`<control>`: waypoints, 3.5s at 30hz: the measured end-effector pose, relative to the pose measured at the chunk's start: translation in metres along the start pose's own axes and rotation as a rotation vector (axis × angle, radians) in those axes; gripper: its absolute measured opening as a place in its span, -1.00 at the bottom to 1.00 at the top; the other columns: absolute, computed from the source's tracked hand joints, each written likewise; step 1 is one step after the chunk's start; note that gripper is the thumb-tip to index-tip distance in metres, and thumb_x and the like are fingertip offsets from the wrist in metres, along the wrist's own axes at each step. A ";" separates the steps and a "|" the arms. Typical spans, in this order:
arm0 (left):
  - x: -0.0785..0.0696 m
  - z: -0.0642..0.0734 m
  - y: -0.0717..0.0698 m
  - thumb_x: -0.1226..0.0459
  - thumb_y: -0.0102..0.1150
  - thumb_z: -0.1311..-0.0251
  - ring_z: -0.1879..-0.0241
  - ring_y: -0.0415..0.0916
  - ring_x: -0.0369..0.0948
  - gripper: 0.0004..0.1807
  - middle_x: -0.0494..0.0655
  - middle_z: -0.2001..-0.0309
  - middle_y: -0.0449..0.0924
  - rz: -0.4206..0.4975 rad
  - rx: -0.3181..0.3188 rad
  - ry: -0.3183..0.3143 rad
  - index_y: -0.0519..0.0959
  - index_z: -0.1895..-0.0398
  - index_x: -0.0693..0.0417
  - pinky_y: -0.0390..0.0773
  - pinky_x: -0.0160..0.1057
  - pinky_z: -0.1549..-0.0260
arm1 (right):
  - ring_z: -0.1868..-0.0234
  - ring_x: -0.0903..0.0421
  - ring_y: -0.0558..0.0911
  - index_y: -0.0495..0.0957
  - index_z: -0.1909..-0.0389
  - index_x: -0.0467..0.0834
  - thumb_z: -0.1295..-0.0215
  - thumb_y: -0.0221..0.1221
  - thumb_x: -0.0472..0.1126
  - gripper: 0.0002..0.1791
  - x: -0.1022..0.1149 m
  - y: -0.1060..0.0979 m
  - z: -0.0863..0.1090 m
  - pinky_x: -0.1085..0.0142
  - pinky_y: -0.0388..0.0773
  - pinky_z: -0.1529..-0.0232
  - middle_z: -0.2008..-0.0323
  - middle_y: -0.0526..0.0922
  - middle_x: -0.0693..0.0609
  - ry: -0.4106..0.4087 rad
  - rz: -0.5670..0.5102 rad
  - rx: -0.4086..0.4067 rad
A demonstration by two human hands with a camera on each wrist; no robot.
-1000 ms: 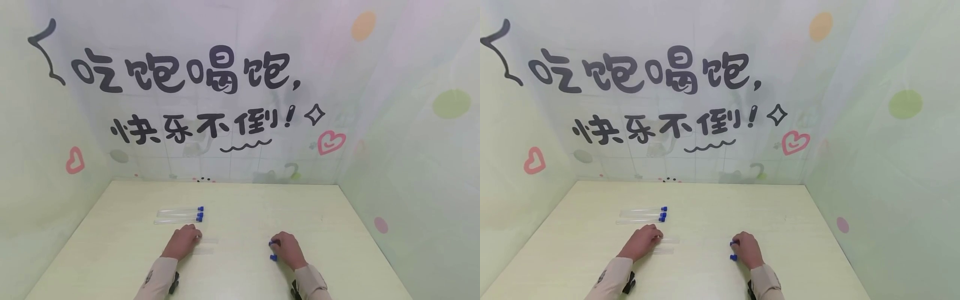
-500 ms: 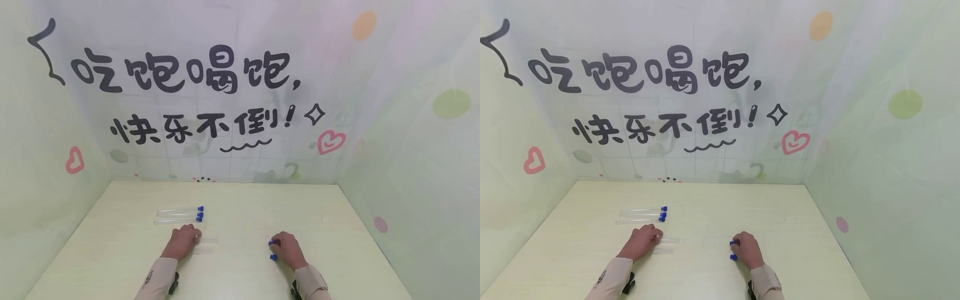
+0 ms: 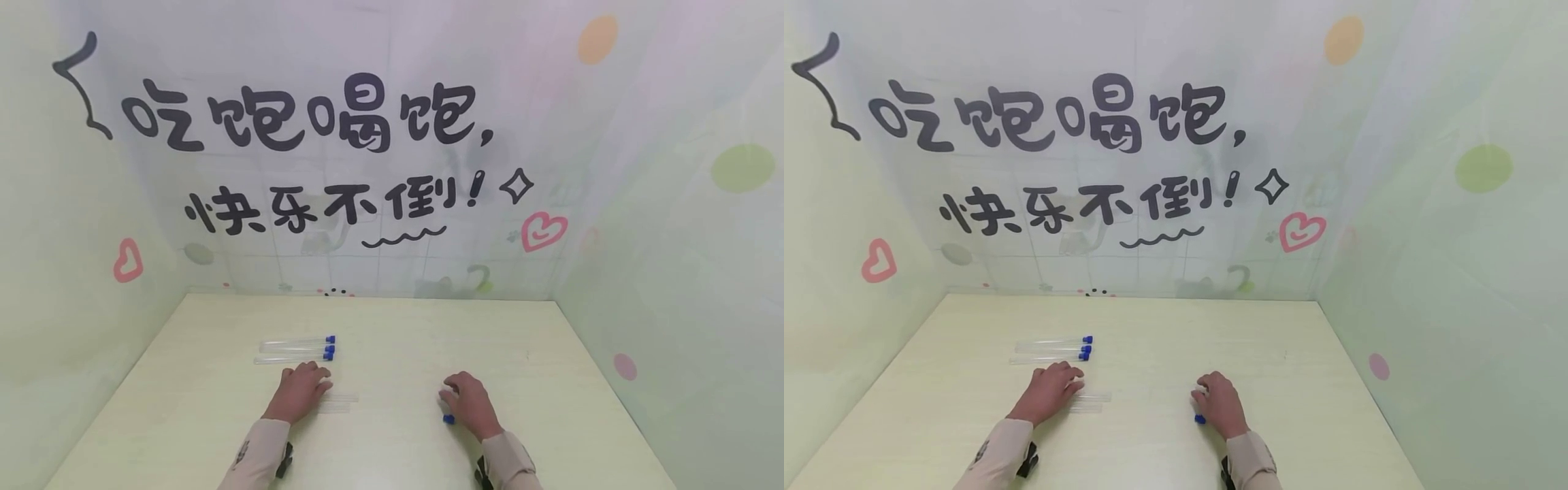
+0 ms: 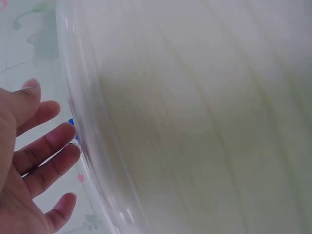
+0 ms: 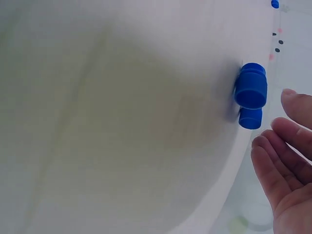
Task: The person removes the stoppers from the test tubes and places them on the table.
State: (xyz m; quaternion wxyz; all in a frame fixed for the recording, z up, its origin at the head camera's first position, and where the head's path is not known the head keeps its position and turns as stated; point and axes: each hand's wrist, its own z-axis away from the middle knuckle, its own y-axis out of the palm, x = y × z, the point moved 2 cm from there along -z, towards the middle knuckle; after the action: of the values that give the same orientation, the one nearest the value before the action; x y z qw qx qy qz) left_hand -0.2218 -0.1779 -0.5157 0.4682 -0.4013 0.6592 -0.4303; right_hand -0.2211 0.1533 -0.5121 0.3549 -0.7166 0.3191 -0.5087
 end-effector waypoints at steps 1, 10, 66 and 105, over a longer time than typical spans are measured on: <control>0.000 0.000 0.000 0.16 0.23 -0.17 0.25 0.50 -0.13 -0.82 -0.14 0.32 0.57 0.001 -0.002 0.001 0.63 0.21 0.00 0.37 0.00 0.23 | 0.32 0.11 0.60 0.63 0.23 -0.23 -0.14 0.30 -0.24 -0.80 0.001 -0.001 0.000 0.24 0.57 0.28 0.34 0.64 0.00 -0.013 0.006 -0.006; -0.002 0.001 -0.002 0.15 0.20 -0.20 0.24 0.51 -0.09 -0.81 -0.10 0.32 0.56 -0.005 -0.007 0.013 0.59 0.22 0.04 0.44 0.00 0.22 | 0.28 0.05 0.64 0.63 0.21 -0.25 -0.14 0.29 -0.25 -0.78 0.006 -0.001 -0.001 0.20 0.58 0.25 0.29 0.66 -0.05 -0.050 0.043 -0.031; 0.022 -0.014 -0.014 0.27 0.24 -0.15 0.06 0.45 0.05 -0.58 0.11 0.02 0.46 -0.120 -0.093 -0.035 0.47 -0.09 0.15 0.43 0.06 0.21 | 0.08 0.00 0.58 0.52 0.04 -0.21 -0.09 0.34 -0.21 -0.60 0.067 0.037 -0.031 0.13 0.56 0.11 0.08 0.56 -0.07 -0.262 0.095 -0.113; 0.047 -0.012 -0.008 0.30 0.29 -0.08 0.14 0.39 0.07 -0.64 0.13 0.16 0.46 -0.126 -0.047 -0.128 0.50 0.04 0.18 0.34 0.10 0.25 | -0.18 -0.06 0.49 0.44 -0.14 -0.19 -0.11 0.30 -0.14 -0.45 0.098 0.069 -0.033 0.01 0.48 -0.02 -0.16 0.49 -0.12 -0.296 0.111 -0.076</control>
State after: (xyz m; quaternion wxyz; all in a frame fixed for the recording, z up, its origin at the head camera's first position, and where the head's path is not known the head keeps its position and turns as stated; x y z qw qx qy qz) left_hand -0.2434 -0.2217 -0.5190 0.4719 -0.4795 0.6115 -0.4165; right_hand -0.2315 0.0297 -0.5126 0.3982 -0.7779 0.3215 -0.3646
